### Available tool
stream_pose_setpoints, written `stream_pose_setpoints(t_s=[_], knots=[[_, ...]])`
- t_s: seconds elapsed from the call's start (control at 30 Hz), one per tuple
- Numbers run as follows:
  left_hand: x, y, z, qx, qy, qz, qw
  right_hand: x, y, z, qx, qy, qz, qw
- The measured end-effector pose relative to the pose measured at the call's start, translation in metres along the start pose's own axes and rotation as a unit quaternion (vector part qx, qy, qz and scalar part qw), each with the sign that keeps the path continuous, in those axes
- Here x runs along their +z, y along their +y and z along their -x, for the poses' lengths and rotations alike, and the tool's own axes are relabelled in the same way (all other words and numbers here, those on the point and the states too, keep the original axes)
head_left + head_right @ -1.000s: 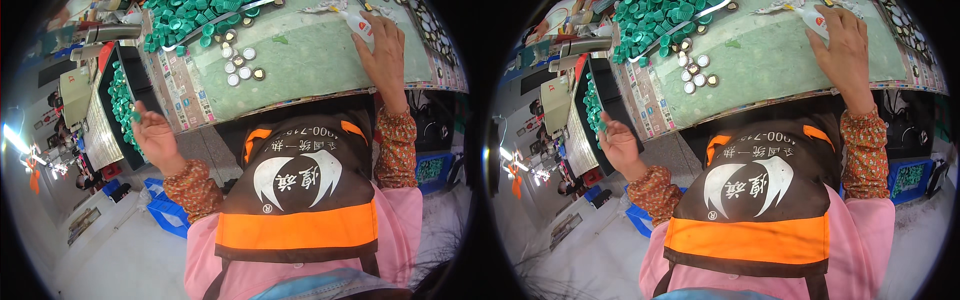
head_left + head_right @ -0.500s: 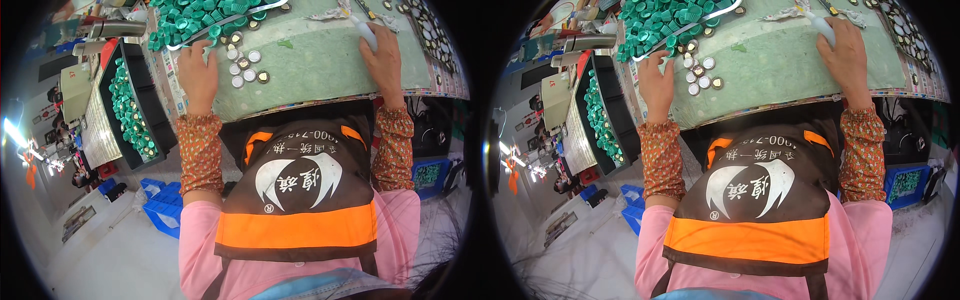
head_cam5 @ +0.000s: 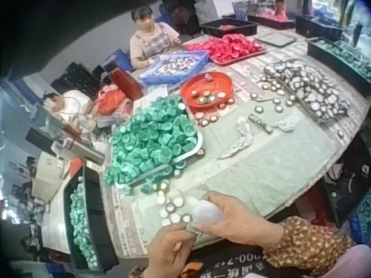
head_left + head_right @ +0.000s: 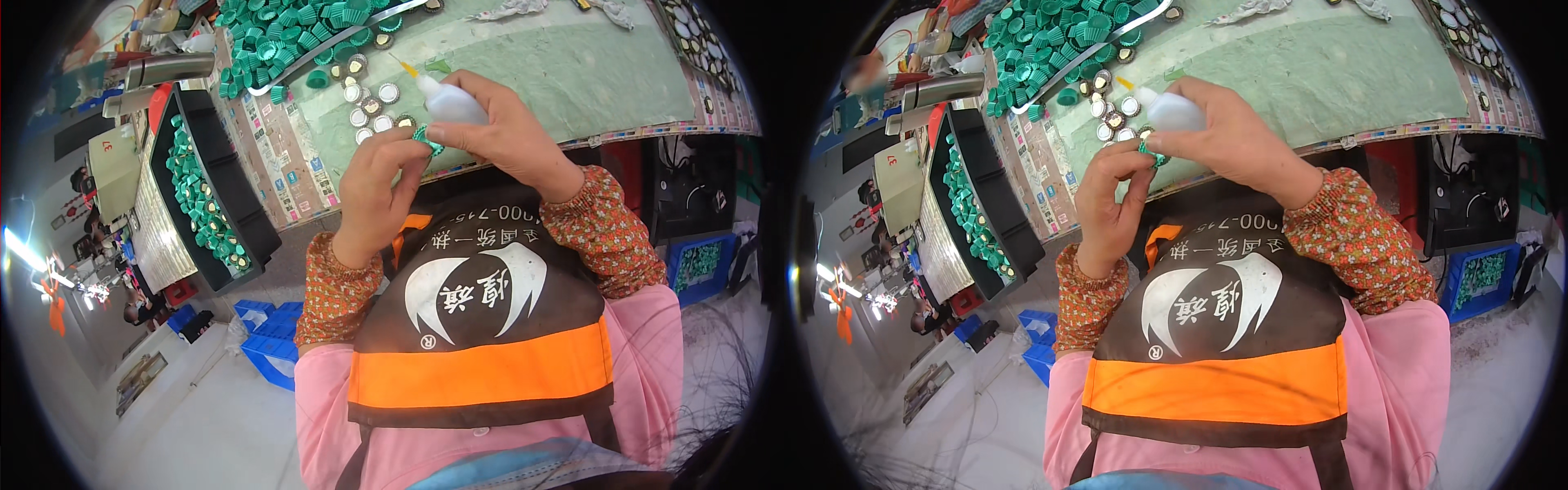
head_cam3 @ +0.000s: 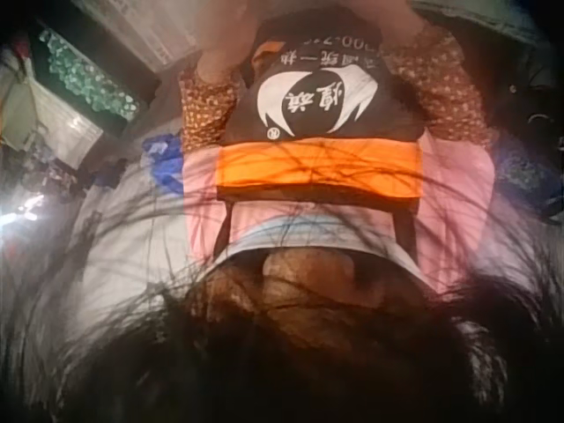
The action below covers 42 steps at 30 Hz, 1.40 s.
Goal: The person repeatedly applies glue from a small bottle into green plastic caps and then presses a small circular object into each cap. The person handles the items one at a time, placing the finished units on the table.
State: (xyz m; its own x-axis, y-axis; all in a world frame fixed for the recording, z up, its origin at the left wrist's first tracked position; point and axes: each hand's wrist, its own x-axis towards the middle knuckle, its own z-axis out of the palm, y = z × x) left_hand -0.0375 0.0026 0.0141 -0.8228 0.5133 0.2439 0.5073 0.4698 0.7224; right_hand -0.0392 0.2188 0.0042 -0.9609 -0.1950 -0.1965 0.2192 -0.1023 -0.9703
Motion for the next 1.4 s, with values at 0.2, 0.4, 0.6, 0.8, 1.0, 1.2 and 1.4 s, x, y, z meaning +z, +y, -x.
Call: stream_pose_setpoints(t_s=[0.2, 0.4, 0.6, 0.8, 1.0, 1.2, 1.4], knots=[[0.016, 0.002, 0.014, -0.203, -0.020, 0.357, 0.912, 0.011, 0.007, 0.010, 0.036, 0.039, -0.050, 0.997], [0.021, -0.004, 0.021, -0.260, -0.012, 0.498, 0.827, 0.017, 0.003, 0.020, 0.002, 0.051, -0.032, 0.998], [0.011, -0.005, 0.027, -0.275, 0.002, 0.598, 0.753, -0.002, 0.002, 0.034, -0.202, 0.058, 0.166, 0.964], [0.013, -0.009, 0.034, -0.279, 0.005, 0.619, 0.734, -0.008, -0.007, 0.055, -0.300, 0.028, 0.253, 0.920], [0.012, -0.003, 0.033, -0.284, 0.003, 0.608, 0.741, -0.004, -0.007, 0.059, -0.331, 0.028, 0.260, 0.907], [0.012, 0.000, 0.034, -0.283, 0.002, 0.599, 0.749, -0.001, -0.003, 0.059, -0.336, 0.014, 0.270, 0.902], [0.013, 0.001, 0.034, -0.281, -0.005, 0.588, 0.758, 0.000, -0.004, 0.059, -0.330, -0.009, 0.281, 0.901]])
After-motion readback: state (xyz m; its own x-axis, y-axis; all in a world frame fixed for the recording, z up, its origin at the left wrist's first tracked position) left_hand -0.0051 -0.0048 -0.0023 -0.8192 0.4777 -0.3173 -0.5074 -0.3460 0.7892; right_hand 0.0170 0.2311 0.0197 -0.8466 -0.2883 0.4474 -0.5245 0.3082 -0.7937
